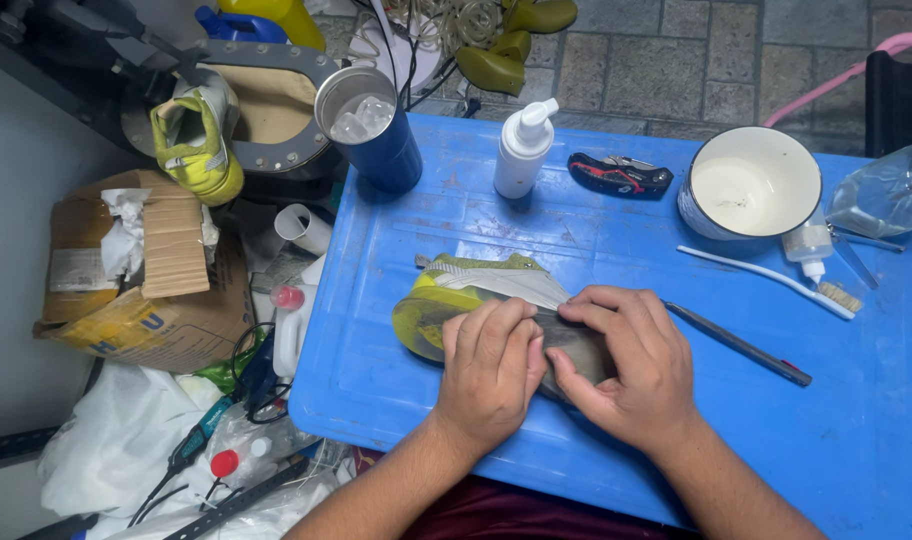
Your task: The person uses a utility knife to scrape and remove old adhesive and debris from the bottom of a shoe sole. They repeatedly scrape the surface and peel away loosened material by hand.
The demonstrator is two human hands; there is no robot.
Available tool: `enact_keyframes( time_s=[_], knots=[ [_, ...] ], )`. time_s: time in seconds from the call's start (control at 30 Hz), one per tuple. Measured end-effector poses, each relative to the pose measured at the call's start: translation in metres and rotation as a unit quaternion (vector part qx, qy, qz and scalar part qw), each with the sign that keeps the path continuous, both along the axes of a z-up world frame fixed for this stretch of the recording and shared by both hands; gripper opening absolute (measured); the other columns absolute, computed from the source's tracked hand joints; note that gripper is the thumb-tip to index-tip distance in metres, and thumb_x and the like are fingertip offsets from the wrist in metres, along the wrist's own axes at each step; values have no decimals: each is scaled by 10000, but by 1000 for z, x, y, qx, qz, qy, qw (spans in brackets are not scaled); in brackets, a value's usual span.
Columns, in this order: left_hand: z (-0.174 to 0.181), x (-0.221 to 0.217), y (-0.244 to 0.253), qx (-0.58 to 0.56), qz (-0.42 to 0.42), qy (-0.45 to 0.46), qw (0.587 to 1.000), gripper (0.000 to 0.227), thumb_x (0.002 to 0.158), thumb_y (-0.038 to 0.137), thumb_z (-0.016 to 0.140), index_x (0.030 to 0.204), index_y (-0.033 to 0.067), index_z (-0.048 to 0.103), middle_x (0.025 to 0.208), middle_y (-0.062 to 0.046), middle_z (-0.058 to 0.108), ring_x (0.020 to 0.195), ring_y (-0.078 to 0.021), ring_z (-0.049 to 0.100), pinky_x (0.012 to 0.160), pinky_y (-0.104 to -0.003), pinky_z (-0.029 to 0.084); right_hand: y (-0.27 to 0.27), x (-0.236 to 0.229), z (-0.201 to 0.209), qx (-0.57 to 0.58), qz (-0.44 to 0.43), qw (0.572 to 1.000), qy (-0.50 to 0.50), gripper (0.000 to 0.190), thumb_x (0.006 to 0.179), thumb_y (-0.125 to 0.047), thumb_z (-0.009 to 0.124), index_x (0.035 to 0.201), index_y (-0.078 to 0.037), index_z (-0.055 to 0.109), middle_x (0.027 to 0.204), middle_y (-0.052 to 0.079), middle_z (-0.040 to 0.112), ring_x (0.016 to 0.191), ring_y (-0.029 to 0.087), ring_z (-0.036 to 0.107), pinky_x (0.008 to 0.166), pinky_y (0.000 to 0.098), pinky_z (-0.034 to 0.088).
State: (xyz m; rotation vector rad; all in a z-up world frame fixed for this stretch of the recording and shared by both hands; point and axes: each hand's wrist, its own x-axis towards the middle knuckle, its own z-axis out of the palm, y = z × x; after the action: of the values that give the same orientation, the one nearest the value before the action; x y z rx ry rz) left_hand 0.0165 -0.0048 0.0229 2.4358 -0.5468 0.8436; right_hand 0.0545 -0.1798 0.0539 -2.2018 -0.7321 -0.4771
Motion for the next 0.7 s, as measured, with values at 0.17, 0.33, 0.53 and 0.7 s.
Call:
enact_keyframes(
  time_s=[0.17, 0.33, 0.53, 0.7],
  knots=[
    [-2, 1, 1, -23, -7, 29, 999, 295, 886, 71, 748, 1141, 1, 616, 1303, -108, 575, 1245, -285, 574, 999, -437, 397, -1, 0, 0, 0, 2, 1000, 12, 397, 712, -150, 831, 1071, -61, 688, 1107, 98, 684, 949, 290, 644, 774, 380, 525],
    [-4, 1, 2, -54, -32, 66, 996, 292, 872, 77, 734, 1131, 52, 603, 1291, -88, 585, 1262, -266, 572, 1028, -433, 363, -2, 0, -1, 3, 4, 1000, 17, 387, 713, -149, 831, 1065, -66, 692, 1110, 97, 683, 951, 290, 644, 780, 382, 527],
    [-8, -15, -6, -52, -163, 33, 985, 123, 848, 81, 697, 945, 77, 622, 1203, -48, 616, 1266, -271, 569, 1156, -588, 326, -8, 12, -5, 10, -7, 1000, 8, 372, 725, -118, 844, 1066, -81, 702, 1108, 109, 679, 968, 305, 641, 812, 392, 518],
    [-9, -16, 11, -135, -106, 65, 983, 123, 785, 108, 705, 871, 84, 620, 1097, -95, 596, 1157, -328, 578, 1029, -513, 427, -11, 10, -8, 42, -5, 999, 15, 437, 710, -117, 850, 1095, -21, 669, 1093, 130, 667, 968, 309, 650, 849, 393, 517]
  ],
)
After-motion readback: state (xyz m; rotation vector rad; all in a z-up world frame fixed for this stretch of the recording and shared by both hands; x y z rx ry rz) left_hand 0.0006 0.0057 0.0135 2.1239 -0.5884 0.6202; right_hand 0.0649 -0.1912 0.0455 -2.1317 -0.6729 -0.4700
